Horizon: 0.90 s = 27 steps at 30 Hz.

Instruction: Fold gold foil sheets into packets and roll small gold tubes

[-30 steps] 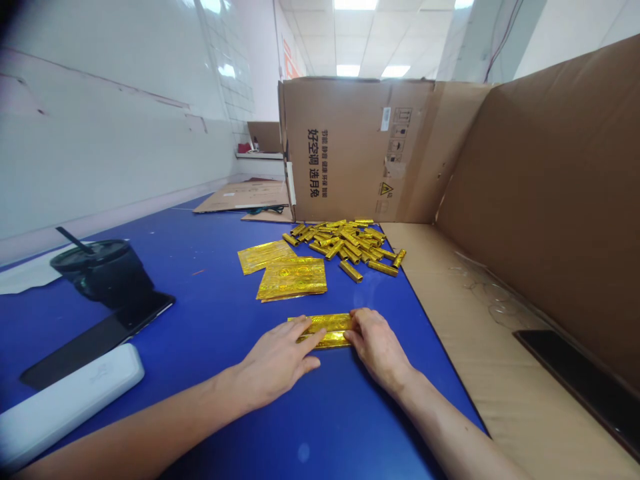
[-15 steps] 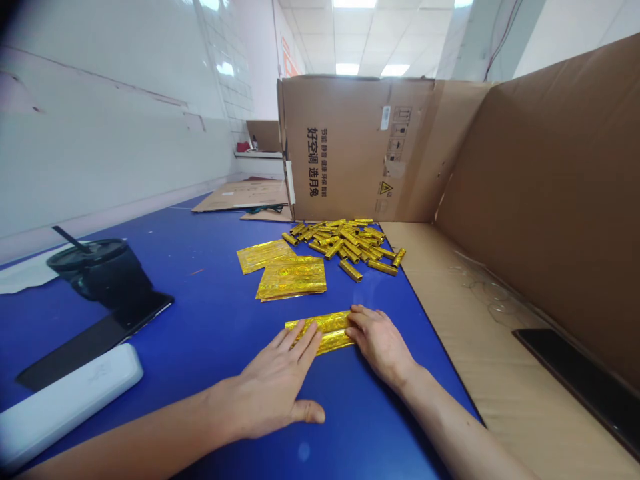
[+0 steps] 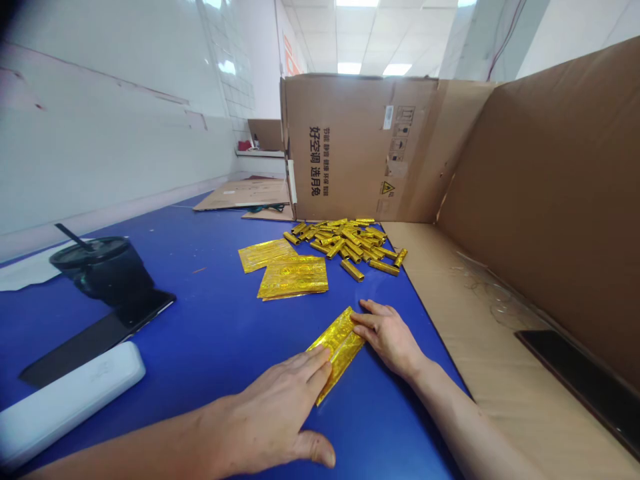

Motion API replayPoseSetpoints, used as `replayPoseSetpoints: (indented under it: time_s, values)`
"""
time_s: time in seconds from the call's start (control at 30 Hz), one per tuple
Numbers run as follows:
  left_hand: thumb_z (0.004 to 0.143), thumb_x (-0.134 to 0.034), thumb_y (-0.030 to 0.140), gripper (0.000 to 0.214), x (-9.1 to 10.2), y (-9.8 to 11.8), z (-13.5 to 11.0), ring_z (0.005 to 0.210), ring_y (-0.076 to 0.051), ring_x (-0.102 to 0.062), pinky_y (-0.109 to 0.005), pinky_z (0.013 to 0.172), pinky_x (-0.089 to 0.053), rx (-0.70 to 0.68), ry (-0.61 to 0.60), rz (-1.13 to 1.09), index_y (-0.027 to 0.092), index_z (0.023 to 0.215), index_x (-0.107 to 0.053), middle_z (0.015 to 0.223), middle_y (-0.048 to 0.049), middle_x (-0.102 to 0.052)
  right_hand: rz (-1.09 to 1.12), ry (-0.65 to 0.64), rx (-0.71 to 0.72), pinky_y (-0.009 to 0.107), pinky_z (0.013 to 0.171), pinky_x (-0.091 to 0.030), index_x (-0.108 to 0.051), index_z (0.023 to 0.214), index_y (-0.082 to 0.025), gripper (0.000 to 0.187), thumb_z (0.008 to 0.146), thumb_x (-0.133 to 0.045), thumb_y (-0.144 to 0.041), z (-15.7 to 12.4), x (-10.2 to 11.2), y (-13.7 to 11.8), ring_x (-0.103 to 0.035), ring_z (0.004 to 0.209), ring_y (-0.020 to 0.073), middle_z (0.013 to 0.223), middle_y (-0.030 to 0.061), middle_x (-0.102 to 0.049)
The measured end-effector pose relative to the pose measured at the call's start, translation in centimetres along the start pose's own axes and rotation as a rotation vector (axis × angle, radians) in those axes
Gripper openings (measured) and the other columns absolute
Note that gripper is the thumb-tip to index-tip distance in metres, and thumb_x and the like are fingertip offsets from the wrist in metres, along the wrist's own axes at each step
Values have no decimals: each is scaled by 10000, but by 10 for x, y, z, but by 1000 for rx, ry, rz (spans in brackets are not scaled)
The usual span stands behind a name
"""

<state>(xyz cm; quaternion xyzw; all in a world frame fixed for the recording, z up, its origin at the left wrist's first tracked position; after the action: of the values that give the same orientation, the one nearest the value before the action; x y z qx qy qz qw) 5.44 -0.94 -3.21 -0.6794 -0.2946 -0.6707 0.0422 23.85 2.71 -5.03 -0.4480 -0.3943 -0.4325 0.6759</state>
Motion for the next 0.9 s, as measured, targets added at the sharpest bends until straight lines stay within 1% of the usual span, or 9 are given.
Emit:
replayPoseSetpoints:
  time_s: [0.17, 0.27, 0.37, 0.47, 0.53, 0.6, 0.67, 0.77, 0.9]
  values:
    - [649, -407, 706, 962, 1, 2, -1, 1250, -300, -147, -397, 1002, -192, -35, -51, 19, 23, 1301, -225, 1352, -231, -153, -24, -10, 24, 394, 917, -359, -605, 1051, -220, 303, 808, -466, -338, -1, -1, 0, -452, 1108, 227, 1197, 110, -513]
    - [668, -378, 703, 924, 4, 0, -3, 1250, -288, -156, -394, 1006, -189, -43, -65, 18, 42, 1300, -243, 1356, -212, -168, -44, -9, 30, 391, 919, -358, -601, 1056, -222, 305, 809, -467, -342, -1, -1, -1, -449, 1112, 223, 1197, 109, -513]
    - [671, -387, 694, 892, 10, -1, -3, 1240, -288, -198, -391, 997, -215, -56, -80, 11, 72, 1298, -261, 1349, -204, -213, -61, -8, 43, 393, 917, -361, -596, 1061, -223, 308, 812, -462, -346, -1, 1, -3, -449, 1112, 218, 1194, 111, -514]
    - [676, -423, 665, 857, 15, -1, -3, 1234, -296, -213, -409, 973, -259, -80, -81, 8, 145, 1323, -209, 1360, -175, -213, -73, -9, 49, 394, 911, -369, -599, 1057, -219, 310, 813, -459, -351, -1, 2, -5, -455, 1106, 220, 1190, 115, -517]
    - [682, -434, 651, 823, 16, 0, -3, 1232, -299, -217, -421, 957, -282, -91, -80, 14, 186, 1323, -208, 1367, -156, -209, -78, -7, 53, 390, 910, -371, -601, 1055, -216, 311, 813, -460, -350, -1, 2, -5, -456, 1105, 222, 1192, 116, -515]
    - [683, -425, 656, 808, 14, -1, -3, 1229, -300, -225, -424, 955, -286, -84, -83, 24, 172, 1307, -254, 1359, -163, -227, -84, -4, 54, 386, 909, -373, -601, 1055, -219, 310, 813, -459, -350, -1, 1, -4, -458, 1103, 222, 1191, 114, -516]
    - [673, -415, 675, 841, 11, -2, -2, 1227, -302, -229, -419, 962, -276, -66, -91, 31, 120, 1292, -290, 1343, -190, -248, -89, -2, 55, 384, 909, -375, -604, 1052, -221, 307, 812, -460, -350, -1, 0, -4, -463, 1098, 221, 1184, 112, -523]
    - [664, -405, 692, 890, 6, -3, -1, 1233, -304, -212, -414, 975, -255, -49, -91, 38, 66, 1286, -291, 1336, -213, -242, -95, -1, 51, 385, 909, -374, -608, 1043, -221, 304, 820, -445, -346, -1, 1, -4, -466, 1096, 217, 1178, 113, -528]
    - [653, -417, 696, 911, 2, -4, -1, 1237, -299, -201, -405, 983, -245, -40, -78, 50, 45, 1280, -294, 1338, -217, -225, -84, 24, 9, 459, 929, -329, -572, 1081, -226, 337, 846, -375, -367, -4, 10, -11, -434, 1127, 228, 1213, 105, -498]
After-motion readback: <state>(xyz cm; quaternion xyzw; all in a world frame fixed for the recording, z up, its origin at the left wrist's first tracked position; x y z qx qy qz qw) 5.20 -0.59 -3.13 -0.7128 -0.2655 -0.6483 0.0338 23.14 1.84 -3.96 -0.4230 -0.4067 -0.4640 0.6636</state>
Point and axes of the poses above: each hand's wrist, its own z-axis towards the middle knuckle, its own x-axis out of the back of the hand, y = z × x, the point moved 5 cm from there along z, towards the middle knuckle
